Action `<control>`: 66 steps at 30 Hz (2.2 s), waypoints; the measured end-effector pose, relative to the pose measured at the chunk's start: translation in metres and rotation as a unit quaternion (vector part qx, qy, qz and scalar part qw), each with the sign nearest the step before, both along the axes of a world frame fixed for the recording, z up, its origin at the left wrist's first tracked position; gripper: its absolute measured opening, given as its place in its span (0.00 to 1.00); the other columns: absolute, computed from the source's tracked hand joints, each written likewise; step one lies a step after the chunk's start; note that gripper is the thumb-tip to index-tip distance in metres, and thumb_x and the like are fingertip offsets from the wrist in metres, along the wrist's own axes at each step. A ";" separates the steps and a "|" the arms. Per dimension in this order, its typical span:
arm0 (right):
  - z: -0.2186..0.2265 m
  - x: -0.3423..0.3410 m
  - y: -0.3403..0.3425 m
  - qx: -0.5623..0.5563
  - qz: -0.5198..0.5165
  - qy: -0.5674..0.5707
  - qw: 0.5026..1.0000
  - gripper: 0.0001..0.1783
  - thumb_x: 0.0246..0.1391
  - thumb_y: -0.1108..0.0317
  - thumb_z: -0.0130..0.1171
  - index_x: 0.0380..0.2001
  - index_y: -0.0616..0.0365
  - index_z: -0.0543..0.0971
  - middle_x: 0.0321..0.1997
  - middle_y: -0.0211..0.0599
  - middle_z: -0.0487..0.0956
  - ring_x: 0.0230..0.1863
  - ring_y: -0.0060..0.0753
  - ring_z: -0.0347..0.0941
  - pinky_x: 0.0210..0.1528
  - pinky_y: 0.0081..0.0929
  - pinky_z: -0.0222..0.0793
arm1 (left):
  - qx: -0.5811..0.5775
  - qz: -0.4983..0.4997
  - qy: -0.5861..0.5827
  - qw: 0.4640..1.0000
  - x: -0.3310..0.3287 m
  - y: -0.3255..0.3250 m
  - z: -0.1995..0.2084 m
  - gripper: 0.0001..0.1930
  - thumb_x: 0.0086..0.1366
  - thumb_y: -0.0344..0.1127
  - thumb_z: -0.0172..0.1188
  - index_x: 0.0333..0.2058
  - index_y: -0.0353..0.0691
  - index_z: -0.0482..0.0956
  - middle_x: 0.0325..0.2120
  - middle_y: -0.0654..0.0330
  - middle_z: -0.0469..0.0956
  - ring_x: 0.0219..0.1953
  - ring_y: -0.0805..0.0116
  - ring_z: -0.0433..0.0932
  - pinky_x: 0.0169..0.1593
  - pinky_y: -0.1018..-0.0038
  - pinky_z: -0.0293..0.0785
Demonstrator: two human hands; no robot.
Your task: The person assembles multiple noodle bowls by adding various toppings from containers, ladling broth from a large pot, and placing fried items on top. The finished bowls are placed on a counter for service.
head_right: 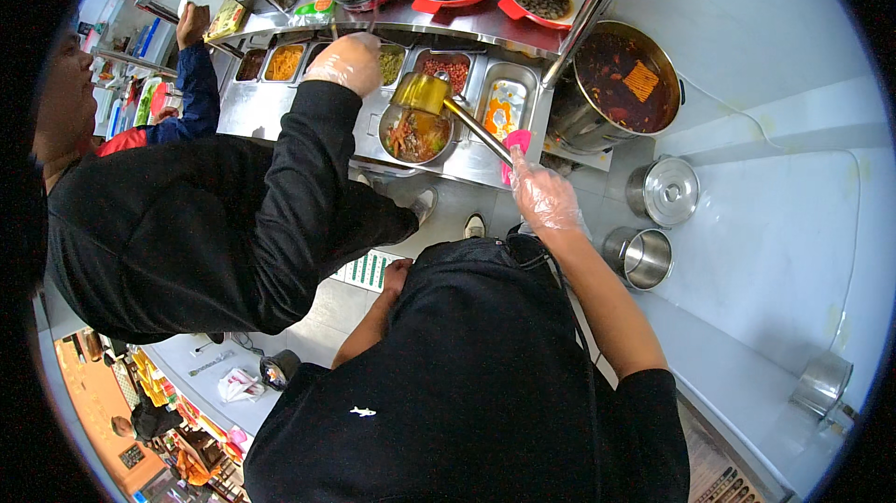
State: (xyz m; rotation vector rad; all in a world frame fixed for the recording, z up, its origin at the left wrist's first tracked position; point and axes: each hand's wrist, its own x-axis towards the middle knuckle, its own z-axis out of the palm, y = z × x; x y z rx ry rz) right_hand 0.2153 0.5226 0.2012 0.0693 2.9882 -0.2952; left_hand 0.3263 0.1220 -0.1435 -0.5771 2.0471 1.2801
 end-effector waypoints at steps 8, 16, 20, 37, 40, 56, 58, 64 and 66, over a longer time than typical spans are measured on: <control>-0.001 0.004 0.001 -0.064 -0.016 0.018 0.998 0.24 0.61 0.62 0.51 0.61 0.51 0.73 0.34 0.51 0.82 0.33 0.55 0.80 0.38 0.48 0.77 | 0.013 0.038 -0.001 0.999 0.003 -0.007 0.010 0.15 0.64 0.30 0.56 0.47 0.32 0.81 0.43 0.53 0.83 0.45 0.63 0.81 0.54 0.72 0.74; -0.024 0.002 0.024 -0.310 -0.082 -0.114 0.940 0.23 0.65 0.54 0.52 0.58 0.55 0.74 0.43 0.58 0.80 0.44 0.61 0.76 0.50 0.46 0.71 | 0.019 0.019 -0.004 1.000 0.000 0.004 0.019 0.15 0.63 0.34 0.57 0.46 0.33 0.82 0.43 0.52 0.83 0.47 0.62 0.79 0.54 0.70 0.72; -0.013 0.008 0.048 -0.366 -0.088 -0.191 0.907 0.23 0.66 0.53 0.52 0.55 0.57 0.74 0.42 0.52 0.80 0.40 0.53 0.75 0.48 0.41 0.70 | 0.024 0.016 -0.008 1.000 0.000 0.004 0.018 0.16 0.63 0.36 0.58 0.46 0.34 0.82 0.44 0.52 0.83 0.47 0.61 0.79 0.55 0.70 0.72; 0.036 0.108 0.234 -0.587 -0.415 -0.165 0.676 0.22 0.66 0.45 0.53 0.52 0.47 0.75 0.17 0.20 0.60 0.14 0.17 0.52 0.15 0.20 0.46 | 0.030 0.024 -0.019 0.999 0.002 0.072 0.037 0.11 0.65 0.32 0.59 0.42 0.32 0.83 0.37 0.55 0.84 0.38 0.68 0.81 0.46 0.73 0.75; 0.021 0.081 0.268 -0.546 -0.455 -0.140 0.689 0.19 0.67 0.48 0.52 0.50 0.48 0.77 0.20 0.24 0.64 0.16 0.19 0.57 0.16 0.23 0.51 | 0.009 0.046 -0.018 0.999 -0.001 0.095 0.052 0.12 0.65 0.33 0.60 0.43 0.32 0.83 0.37 0.55 0.84 0.38 0.68 0.81 0.46 0.73 0.75; -0.042 -0.008 0.405 -0.395 -0.392 -0.225 0.800 0.17 0.63 0.52 0.53 0.30 0.55 0.73 0.15 0.29 0.68 0.12 0.23 0.60 0.14 0.28 0.52 | 0.000 0.130 0.004 0.992 0.060 0.160 0.045 0.09 0.64 0.28 0.60 0.40 0.30 0.82 0.36 0.58 0.83 0.39 0.69 0.80 0.48 0.74 0.74; -0.050 0.008 0.403 -0.426 -0.355 -0.236 0.798 0.17 0.64 0.52 0.53 0.31 0.54 0.73 0.15 0.28 0.67 0.12 0.23 0.60 0.13 0.28 0.51 | -0.029 0.161 -0.001 0.986 0.065 0.176 0.049 0.09 0.63 0.30 0.63 0.39 0.30 0.83 0.35 0.58 0.83 0.39 0.70 0.80 0.48 0.74 0.74; -0.063 -0.033 0.380 -0.471 -0.383 -0.230 0.761 0.15 0.66 0.52 0.52 0.34 0.52 0.72 0.16 0.25 0.65 0.12 0.21 0.58 0.13 0.26 0.51 | 0.011 0.147 0.043 0.988 0.054 0.180 0.036 0.09 0.66 0.31 0.60 0.40 0.31 0.83 0.34 0.58 0.83 0.36 0.70 0.79 0.45 0.73 0.75; -0.065 -0.038 0.389 -0.474 -0.397 -0.221 0.754 0.15 0.66 0.52 0.52 0.35 0.52 0.71 0.16 0.24 0.64 0.12 0.21 0.57 0.13 0.26 0.51 | -0.014 0.136 0.037 0.990 0.043 0.194 0.046 0.10 0.67 0.33 0.60 0.39 0.30 0.82 0.34 0.57 0.84 0.36 0.70 0.79 0.45 0.72 0.74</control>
